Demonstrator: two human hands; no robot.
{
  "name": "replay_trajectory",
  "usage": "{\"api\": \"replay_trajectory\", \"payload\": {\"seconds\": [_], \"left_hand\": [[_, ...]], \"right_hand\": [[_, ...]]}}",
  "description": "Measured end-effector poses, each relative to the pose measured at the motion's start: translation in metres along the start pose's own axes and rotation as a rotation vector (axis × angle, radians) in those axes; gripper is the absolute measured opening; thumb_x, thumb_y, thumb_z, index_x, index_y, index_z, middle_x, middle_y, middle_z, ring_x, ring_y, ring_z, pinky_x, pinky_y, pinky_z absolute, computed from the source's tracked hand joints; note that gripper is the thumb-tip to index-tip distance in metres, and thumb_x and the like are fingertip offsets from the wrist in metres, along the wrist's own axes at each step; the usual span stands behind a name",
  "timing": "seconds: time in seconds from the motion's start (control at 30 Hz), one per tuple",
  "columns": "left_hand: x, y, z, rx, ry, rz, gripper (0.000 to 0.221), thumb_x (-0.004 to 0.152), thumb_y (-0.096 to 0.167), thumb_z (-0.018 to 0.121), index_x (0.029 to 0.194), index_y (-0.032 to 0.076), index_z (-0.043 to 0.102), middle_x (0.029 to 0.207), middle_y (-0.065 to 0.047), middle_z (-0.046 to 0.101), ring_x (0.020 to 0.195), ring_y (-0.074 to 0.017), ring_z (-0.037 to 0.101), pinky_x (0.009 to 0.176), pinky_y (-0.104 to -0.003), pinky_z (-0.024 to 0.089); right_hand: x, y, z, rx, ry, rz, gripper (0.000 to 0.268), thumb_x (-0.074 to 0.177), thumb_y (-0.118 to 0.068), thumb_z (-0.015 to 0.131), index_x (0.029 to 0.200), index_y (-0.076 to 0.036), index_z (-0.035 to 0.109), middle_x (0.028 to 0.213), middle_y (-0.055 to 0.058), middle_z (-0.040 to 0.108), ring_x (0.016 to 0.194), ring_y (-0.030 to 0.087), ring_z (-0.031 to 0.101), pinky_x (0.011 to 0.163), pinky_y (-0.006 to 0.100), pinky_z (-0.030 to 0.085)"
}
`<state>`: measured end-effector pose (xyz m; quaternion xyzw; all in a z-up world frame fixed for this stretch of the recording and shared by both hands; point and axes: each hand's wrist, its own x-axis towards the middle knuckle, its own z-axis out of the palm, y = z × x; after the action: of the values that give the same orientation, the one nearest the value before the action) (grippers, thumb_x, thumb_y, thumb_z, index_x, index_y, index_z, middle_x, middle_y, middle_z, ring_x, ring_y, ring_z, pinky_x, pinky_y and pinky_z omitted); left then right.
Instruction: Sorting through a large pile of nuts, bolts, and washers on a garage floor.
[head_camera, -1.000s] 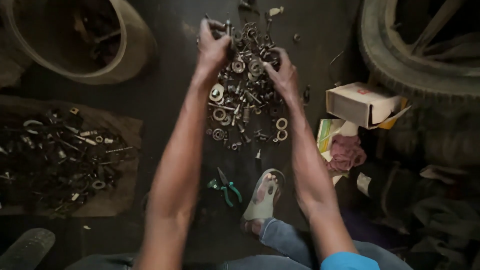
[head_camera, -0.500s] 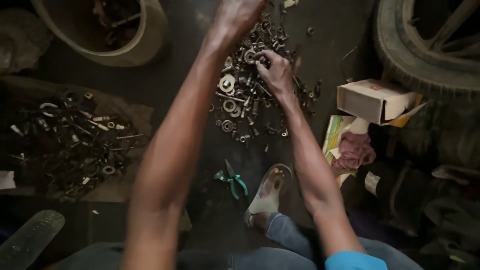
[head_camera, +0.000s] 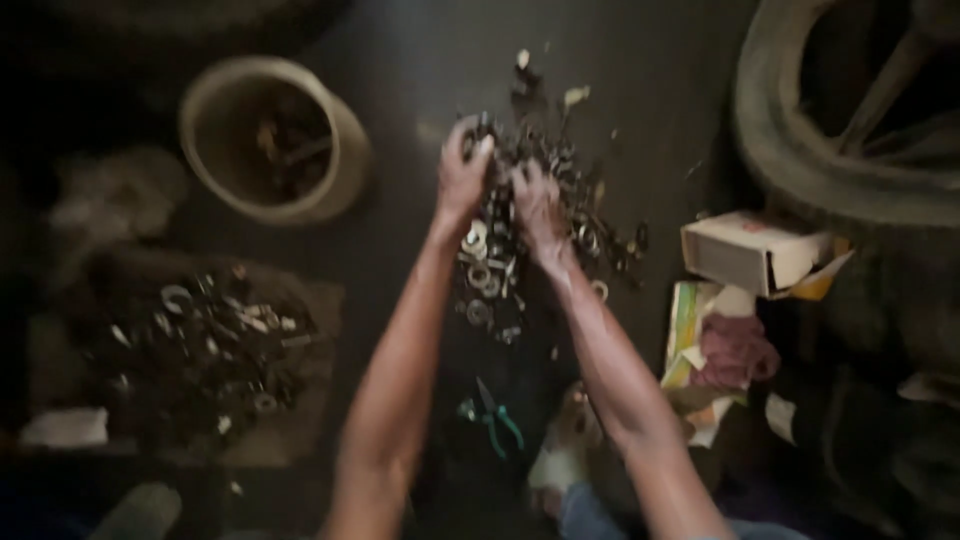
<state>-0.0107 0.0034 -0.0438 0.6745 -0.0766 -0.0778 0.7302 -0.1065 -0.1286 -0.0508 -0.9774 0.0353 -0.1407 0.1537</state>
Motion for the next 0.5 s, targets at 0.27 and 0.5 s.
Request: {"api": "replay_trajectory", "payload": {"seconds": [0.27, 0.5], "left_hand": [[-0.016, 0.047, -0.004, -0.124, -0.017, -0.437, 0.031, 0.096, 0.019, 0.065, 0.122, 0.004, 0.063, 0.099, -0.008, 0.066, 0.075, -0.0143, 0.065, 0.062, -0.035, 0.057], [-0.020, 0.045, -0.009, 0.008, 0.001, -0.345, 0.022, 0.096, 0.022, 0.070, 0.103, 0.001, 0.071, 0.082, -0.004, 0.070, 0.070, -0.0111, 0.064, 0.059, -0.030, 0.052]], "right_hand": [[-0.010, -0.030, -0.032, 0.160, -0.034, 0.059, 0.049, 0.083, 0.010, 0.059, 0.129, -0.005, 0.061, 0.124, 0.019, 0.061, 0.107, 0.040, 0.066, 0.092, 0.047, 0.057], [-0.011, -0.013, -0.033, 0.085, -0.095, 0.162, 0.055, 0.077, -0.012, 0.085, 0.123, 0.001, 0.057, 0.108, 0.022, 0.059, 0.095, 0.044, 0.064, 0.078, 0.051, 0.055]]}}
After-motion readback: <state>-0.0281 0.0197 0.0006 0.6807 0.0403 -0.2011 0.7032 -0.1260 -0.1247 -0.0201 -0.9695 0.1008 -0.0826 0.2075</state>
